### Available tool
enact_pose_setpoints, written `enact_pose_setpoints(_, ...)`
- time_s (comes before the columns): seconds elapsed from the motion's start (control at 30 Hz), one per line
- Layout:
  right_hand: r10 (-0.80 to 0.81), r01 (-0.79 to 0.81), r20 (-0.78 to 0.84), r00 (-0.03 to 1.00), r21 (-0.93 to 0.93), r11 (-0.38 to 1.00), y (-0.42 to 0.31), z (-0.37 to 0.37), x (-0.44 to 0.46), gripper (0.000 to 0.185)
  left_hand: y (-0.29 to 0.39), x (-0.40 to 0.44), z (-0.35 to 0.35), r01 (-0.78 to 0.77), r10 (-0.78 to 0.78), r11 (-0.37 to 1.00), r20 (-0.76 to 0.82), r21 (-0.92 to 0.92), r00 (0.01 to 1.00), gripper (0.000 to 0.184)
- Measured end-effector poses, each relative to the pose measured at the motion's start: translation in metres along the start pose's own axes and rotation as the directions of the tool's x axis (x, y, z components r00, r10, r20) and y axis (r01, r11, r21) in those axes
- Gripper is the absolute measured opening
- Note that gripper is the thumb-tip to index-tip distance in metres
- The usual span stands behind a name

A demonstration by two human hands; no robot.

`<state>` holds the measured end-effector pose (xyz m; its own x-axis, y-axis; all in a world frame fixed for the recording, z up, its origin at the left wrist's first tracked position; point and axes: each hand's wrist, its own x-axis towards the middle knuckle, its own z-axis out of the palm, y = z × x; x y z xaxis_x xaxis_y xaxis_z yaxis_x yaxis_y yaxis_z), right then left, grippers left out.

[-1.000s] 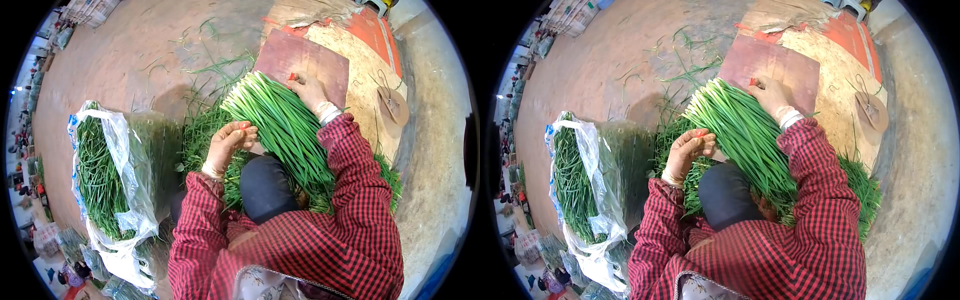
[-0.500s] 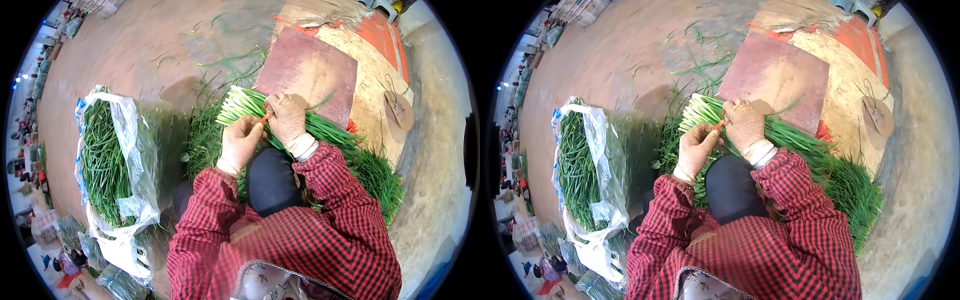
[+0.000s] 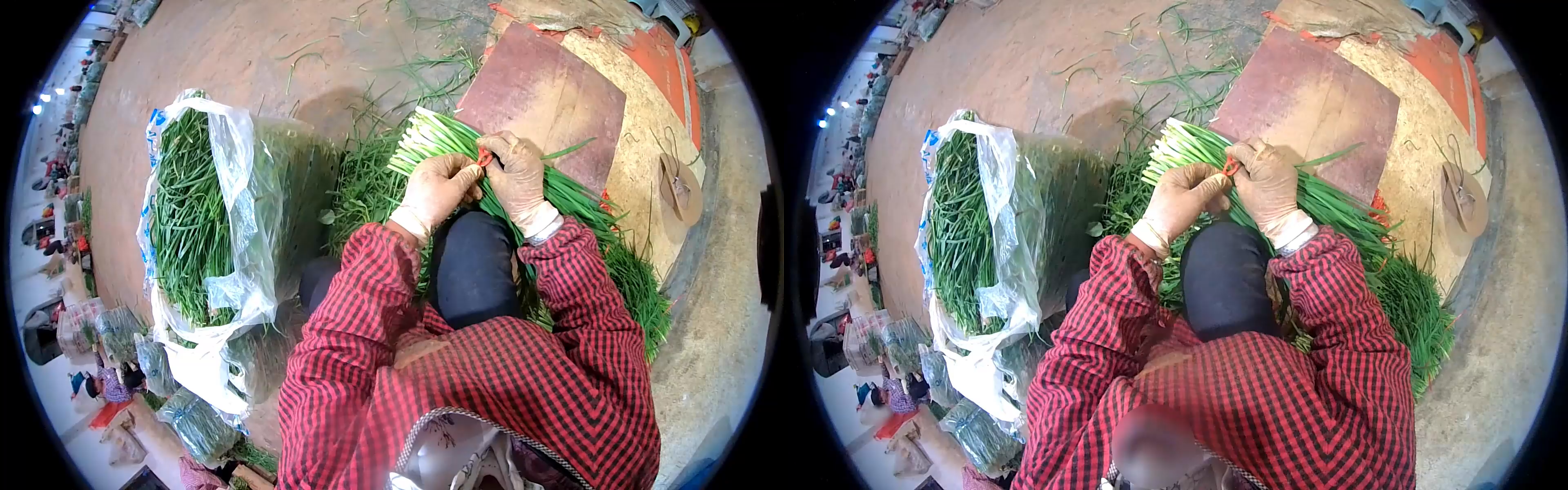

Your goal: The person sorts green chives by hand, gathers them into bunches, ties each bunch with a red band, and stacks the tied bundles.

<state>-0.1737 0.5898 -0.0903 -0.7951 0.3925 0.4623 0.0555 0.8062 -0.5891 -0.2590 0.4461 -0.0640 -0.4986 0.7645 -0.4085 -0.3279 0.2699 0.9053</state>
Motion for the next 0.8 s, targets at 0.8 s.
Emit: enact_pose_setpoints(0.8,0.067,-0.118,0.235,0.97,0.208,0.971,0.018,-0.018,0.003,0.024,0.016,0.021,0.018,0.118,0.015,0.846,-0.244,0.52,0.97,0.029)
